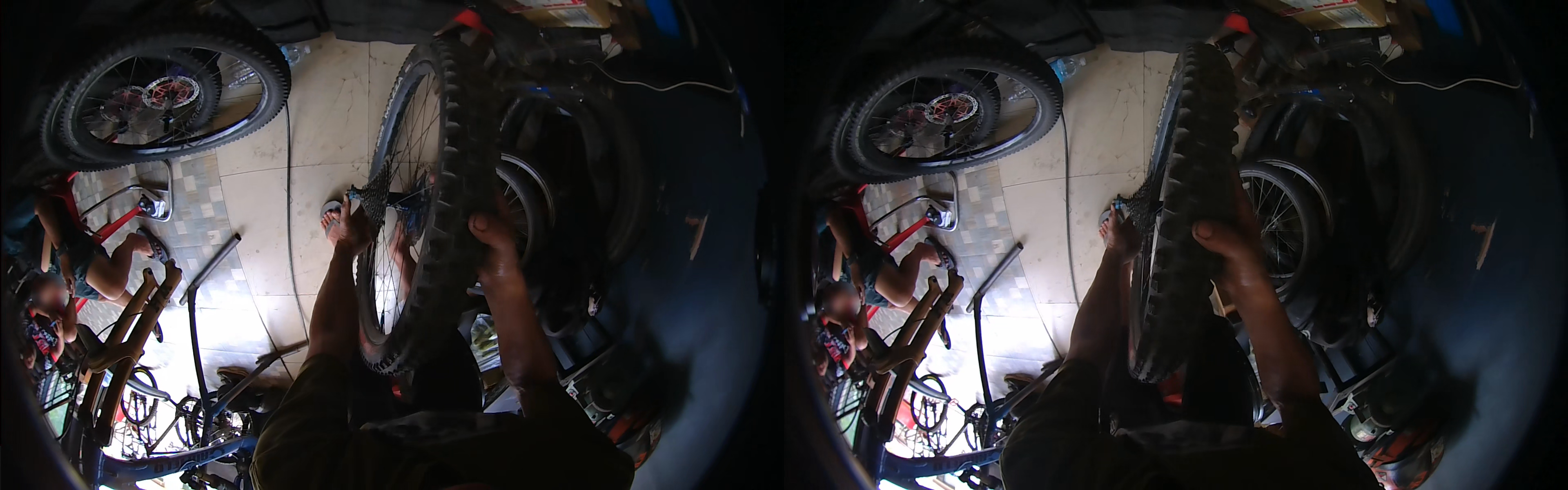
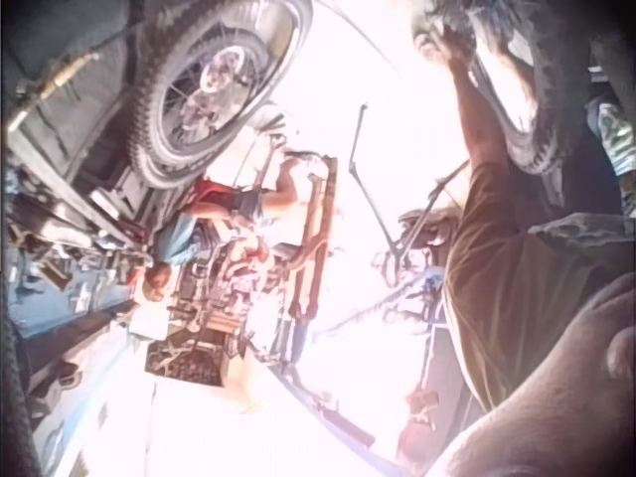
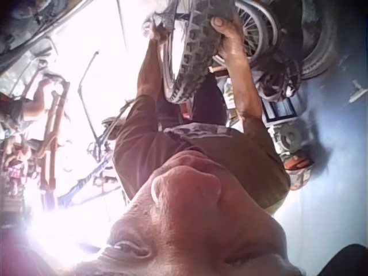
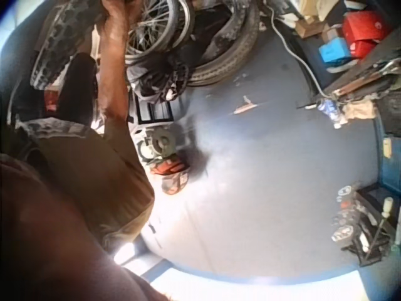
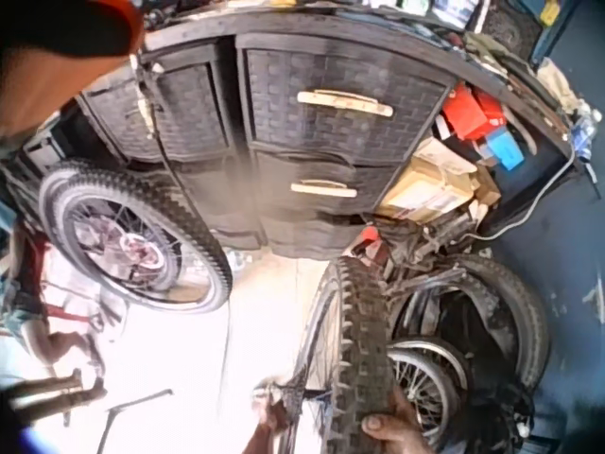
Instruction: The person works on a bicycle wheel's cassette, using a chain whip and adjustable wrench to loosen and remove the lockring. The person then removes the cassette from the wheel hub and places it on the workbench.
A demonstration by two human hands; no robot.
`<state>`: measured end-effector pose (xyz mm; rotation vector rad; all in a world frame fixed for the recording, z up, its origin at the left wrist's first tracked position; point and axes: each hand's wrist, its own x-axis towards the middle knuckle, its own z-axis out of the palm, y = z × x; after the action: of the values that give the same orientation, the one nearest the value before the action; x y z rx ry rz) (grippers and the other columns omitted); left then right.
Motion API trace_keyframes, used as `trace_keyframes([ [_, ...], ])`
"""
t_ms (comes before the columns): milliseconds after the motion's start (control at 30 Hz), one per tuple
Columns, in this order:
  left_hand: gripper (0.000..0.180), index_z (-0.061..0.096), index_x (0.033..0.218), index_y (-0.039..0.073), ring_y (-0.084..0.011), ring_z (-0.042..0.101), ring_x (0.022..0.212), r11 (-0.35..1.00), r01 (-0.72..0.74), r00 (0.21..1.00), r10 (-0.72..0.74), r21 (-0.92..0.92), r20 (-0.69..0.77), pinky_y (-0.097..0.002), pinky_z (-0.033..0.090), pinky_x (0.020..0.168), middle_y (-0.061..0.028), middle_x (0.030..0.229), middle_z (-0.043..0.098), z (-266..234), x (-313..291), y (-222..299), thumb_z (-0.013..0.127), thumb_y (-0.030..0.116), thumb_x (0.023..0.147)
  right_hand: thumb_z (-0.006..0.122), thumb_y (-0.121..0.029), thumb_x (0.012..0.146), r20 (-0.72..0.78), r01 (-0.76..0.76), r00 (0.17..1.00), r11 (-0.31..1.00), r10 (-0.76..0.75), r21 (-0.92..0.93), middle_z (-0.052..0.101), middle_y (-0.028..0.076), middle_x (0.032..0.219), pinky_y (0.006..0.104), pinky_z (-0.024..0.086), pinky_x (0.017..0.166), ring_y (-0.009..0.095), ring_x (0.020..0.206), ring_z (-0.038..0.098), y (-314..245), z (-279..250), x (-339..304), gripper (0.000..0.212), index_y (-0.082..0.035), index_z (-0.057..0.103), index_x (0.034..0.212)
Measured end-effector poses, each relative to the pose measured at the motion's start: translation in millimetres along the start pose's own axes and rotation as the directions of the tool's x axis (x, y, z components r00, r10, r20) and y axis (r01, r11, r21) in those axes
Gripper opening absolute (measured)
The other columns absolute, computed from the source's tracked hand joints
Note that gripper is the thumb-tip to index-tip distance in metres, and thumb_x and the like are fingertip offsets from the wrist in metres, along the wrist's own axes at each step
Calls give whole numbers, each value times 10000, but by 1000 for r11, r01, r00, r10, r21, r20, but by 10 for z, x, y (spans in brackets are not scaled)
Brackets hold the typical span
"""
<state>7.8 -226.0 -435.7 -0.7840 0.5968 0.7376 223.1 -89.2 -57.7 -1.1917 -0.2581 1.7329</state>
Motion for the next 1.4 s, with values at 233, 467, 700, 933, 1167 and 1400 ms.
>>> trace_keyframes([
  [233, 649, 473, 1533, 276, -326, 554, 1181, 885, -217, 878, 362, 411, -315, -535, 505, 990, -108, 1372, 563, 495, -251, -20, 580, 606, 985, 789, -193, 785, 31, 2, 1000, 993, 2, -117, 562, 130, 1437, 371, 467, 1063, 236, 1260, 572, -56, 256, 385, 967, -41, 312, 1612],
  [467, 414, 596, 1453, 140, -298, 664, 1058, 466, -354, 798, 602, 811, 2, -456, 639, 791, -127, 1215, 653, 1138, -329, 212, 575, 196, 1043, 793, -240, 855, -54, 52, 997, 983, -62, -177, 642, 153, 1316, 355, 497, 994, 227, 1165, 623, -296, 378, 592, 869, -85, 371, 1598],
  [700, 570, 679, 1210, -101, -386, 742, 995, -122, -387, 547, 767, 914, 334, -457, 564, 897, -248, 1052, 766, 1428, 51, 501, 743, 388, 926, 803, -400, 912, -74, 100, 959, 570, -273, -815, 698, 121, 1160, 352, 515, 960, 224, 1102, 664, -698, 639, 957, 621, -46, 612, 1384],
  [933, 856, 654, 1164, -74, -375, 723, 1006, -166, 115, 685, 727, 979, 43, -479, 550, 880, -285, 989, 739, 1952, 73, 409, 835, 651, 746, 805, -258, 878, 376, 365, 398, -232, -837, -902, 704, 115, 989, 398, 550, 789, 269, 886, 699, -3504, 1274, 1107, 326, -102, 706, 1147],
  [1167, 896, 367, 1536, -85, -246, 691, 976, -331, -177, 845, 431, 927, 316, -330, 585, 704, -213, 1206, 682, 1976, 368, 37, 811, 329, 878, 785, -273, 884, 483, 43, 705, -649, -519, -760, 744, 168, 1066, 500, 582, 840, 352, 1028, 727, -4399, 1374, 1975, 384, -166, 682, 1238],
  [1400, 626, 569, 1371, -21, -287, 623, 1190, 84, 100, 877, 462, 991, -128, -366, 587, 830, -218, 1372, 563, 2388, -69, 109, 831, 132, 823, 701, -83, 917, 514, -84, 738, -814, -438, -574, 777, 108, 1016, 371, 599, 716, 232, 925, 756, -4345, 1435, 2178, 350, -52, 670, 1264],
])
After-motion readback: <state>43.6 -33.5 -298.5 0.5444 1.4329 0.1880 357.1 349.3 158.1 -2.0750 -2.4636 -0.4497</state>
